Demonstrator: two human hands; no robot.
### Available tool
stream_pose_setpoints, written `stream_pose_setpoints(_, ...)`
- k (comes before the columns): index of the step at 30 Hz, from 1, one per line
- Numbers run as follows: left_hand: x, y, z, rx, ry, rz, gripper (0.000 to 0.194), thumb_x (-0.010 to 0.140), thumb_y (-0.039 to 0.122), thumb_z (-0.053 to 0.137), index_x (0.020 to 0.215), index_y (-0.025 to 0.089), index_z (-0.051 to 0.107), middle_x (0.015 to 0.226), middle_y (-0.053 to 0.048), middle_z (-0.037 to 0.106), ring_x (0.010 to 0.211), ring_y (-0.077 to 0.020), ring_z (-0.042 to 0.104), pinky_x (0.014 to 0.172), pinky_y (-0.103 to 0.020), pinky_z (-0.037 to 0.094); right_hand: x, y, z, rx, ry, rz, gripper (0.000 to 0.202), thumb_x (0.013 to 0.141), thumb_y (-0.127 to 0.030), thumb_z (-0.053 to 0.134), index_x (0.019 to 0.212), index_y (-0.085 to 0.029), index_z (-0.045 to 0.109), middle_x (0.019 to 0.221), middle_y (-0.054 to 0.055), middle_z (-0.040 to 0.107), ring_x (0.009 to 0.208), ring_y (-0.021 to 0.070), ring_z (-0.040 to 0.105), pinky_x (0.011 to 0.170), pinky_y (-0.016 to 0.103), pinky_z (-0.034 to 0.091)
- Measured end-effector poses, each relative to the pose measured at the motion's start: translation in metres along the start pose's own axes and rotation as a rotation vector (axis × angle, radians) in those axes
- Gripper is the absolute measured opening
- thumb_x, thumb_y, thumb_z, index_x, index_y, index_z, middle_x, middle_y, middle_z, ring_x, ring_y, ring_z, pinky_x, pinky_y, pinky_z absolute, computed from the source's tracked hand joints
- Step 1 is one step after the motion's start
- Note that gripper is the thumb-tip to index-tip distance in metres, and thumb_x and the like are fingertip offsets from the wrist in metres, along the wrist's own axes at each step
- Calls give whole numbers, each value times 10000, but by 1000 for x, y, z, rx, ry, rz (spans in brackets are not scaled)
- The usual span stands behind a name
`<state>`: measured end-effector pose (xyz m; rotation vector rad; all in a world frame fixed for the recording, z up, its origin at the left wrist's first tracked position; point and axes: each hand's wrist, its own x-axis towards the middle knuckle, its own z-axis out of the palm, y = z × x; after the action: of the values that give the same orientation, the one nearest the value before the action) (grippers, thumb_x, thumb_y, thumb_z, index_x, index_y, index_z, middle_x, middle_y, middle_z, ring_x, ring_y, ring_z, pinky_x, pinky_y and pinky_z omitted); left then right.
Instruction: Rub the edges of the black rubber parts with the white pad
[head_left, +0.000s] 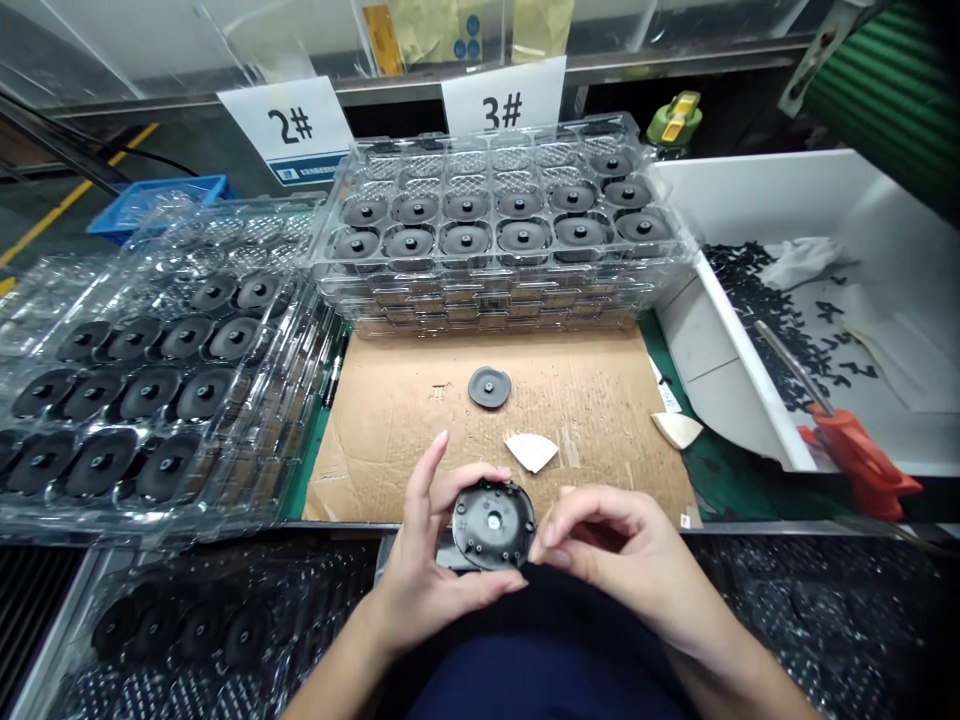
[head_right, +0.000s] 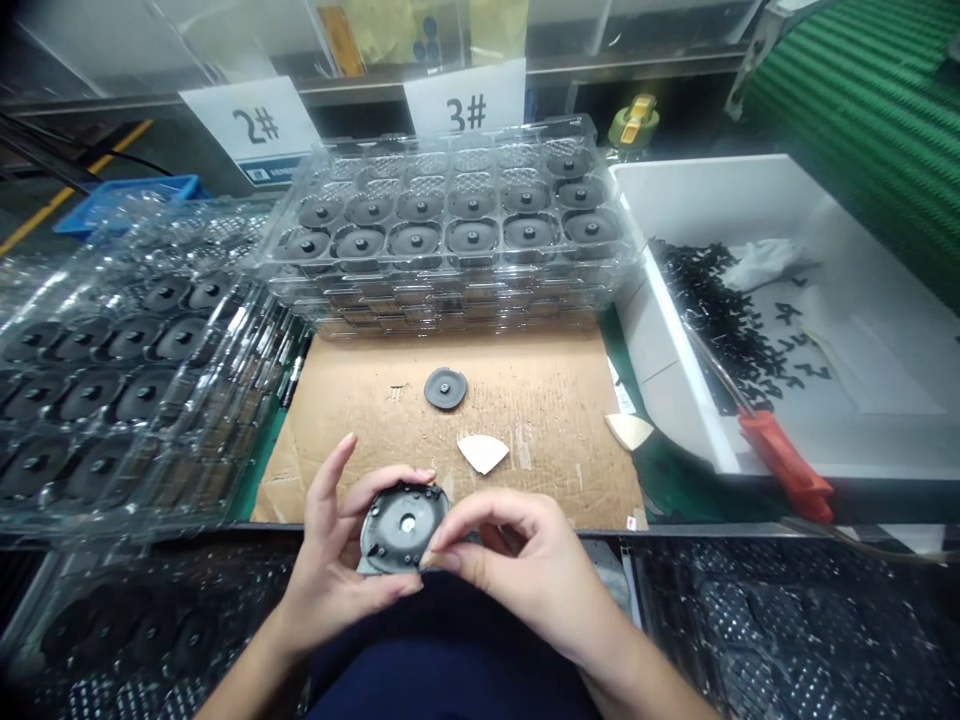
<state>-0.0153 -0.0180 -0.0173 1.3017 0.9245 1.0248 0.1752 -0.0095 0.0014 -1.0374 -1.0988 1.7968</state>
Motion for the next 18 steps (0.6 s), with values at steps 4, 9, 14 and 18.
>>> stream_pose_setpoints(4, 2, 1, 1, 52, -4, 18, 1011, 642, 79, 689, 1349, 395, 39, 1209, -57, 520, 1099, -221, 513, 932, -382, 404, -2, 2, -5, -68, 28, -17, 77, 778, -242, 630, 852, -227, 644, 689, -24, 631, 614, 82, 584, 591, 199, 459)
stream_pose_setpoints(9, 4, 2, 1, 107, -13, 52, 1035, 625, 16, 679, 1346, 405, 47, 1226, -50, 510, 1148, -224, 480, 949, -387, 395, 0, -6, 0, -395, -21, -77, 178, 754, -191, 637, 923, -243, 647, 832, 5, 661, 764, 145, 586, 666, 264, 453)
stream_pose_setpoints(14, 4, 2, 3, 99, 7, 70, 1035, 611, 4, 683, 1348, 401, 73, 1214, -48, 523, 1123, -222, 500, 923, -375, 422, -2, -6, -3, -222, -70, -135, 167, 730, -187, 668, 884, -251, 660, 766, -3, 660, 724, 127, 578, 623, 240, 444)
stream_pose_setpoints(18, 3, 2, 5, 76, 31, 53, 1034, 607, 22, 695, 1342, 407, 78, 1198, -47, 526, 1120, -234, 498, 909, -391, 435, -5, 6, -15, 46, 28, -89, 170, 715, -186, 690, 862, -254, 640, 731, -23, 638, 654, 94, 576, 593, 207, 450)
